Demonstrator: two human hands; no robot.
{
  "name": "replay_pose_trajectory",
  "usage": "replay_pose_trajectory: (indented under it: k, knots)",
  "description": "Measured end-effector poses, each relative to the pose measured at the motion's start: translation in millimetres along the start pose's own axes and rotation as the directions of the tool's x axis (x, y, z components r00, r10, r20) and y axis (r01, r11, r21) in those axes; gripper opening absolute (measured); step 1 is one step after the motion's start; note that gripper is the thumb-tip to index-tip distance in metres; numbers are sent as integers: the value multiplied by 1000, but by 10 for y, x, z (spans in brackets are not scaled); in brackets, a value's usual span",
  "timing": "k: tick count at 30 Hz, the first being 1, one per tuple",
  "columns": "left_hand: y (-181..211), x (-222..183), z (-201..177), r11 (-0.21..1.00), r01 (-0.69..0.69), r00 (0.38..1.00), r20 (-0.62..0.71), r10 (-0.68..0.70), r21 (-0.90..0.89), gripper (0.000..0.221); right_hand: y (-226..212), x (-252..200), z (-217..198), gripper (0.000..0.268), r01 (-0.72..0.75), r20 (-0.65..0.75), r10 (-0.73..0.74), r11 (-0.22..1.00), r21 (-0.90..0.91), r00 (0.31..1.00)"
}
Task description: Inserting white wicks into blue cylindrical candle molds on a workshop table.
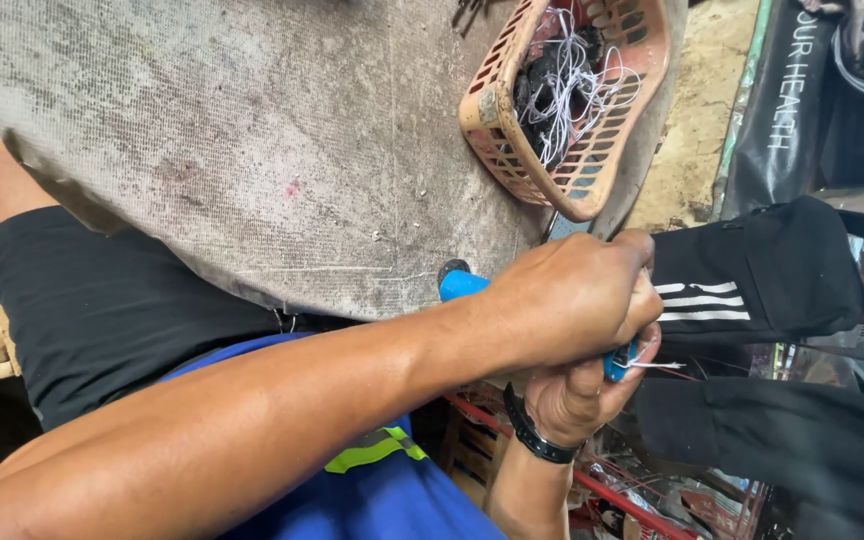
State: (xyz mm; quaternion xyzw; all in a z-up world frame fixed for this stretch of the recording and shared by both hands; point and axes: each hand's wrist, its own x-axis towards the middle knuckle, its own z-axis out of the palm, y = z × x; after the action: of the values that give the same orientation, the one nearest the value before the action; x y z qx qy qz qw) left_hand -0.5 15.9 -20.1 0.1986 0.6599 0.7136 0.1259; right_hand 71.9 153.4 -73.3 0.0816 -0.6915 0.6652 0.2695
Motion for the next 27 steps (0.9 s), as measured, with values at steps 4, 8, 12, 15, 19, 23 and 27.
replay_pose_trajectory:
  k: [4,8,12,15,19,23,27]
  knots:
    - [-6,-21,-14,1000,-6,1000,-13,6,-8,31,32,38,-15,57,-5,9,5,1000,-13,1000]
    - [-30,-31,12,999,-41,998,-45,40,-17,30,55,58,20,55,2,18,-3,1000,9,1000]
    - [-51,-16,65,999,-35,998,-53,33,-37,30,28,30,30,56,-2,0,2,1000,-1,1000]
    - [-31,-34,82,998,-48,995,-84,46,-33,28,-21,19,142,60,13,-10,-13,1000,-23,1000]
    - [-37,-59,83,997,-39,994,-101,32,-62,28,-53,15,211,57,-10,-20,9,999,-43,1000]
    - [-44,-78,99,1000,-29,990,-136,30,8,28,-73,20,246,59,-15,-80,8,996,-87,997]
    - [-47,-108,100,999,-33,985,-172,35,15,27,-96,20,230,62,-51,-77,41,989,-135,996]
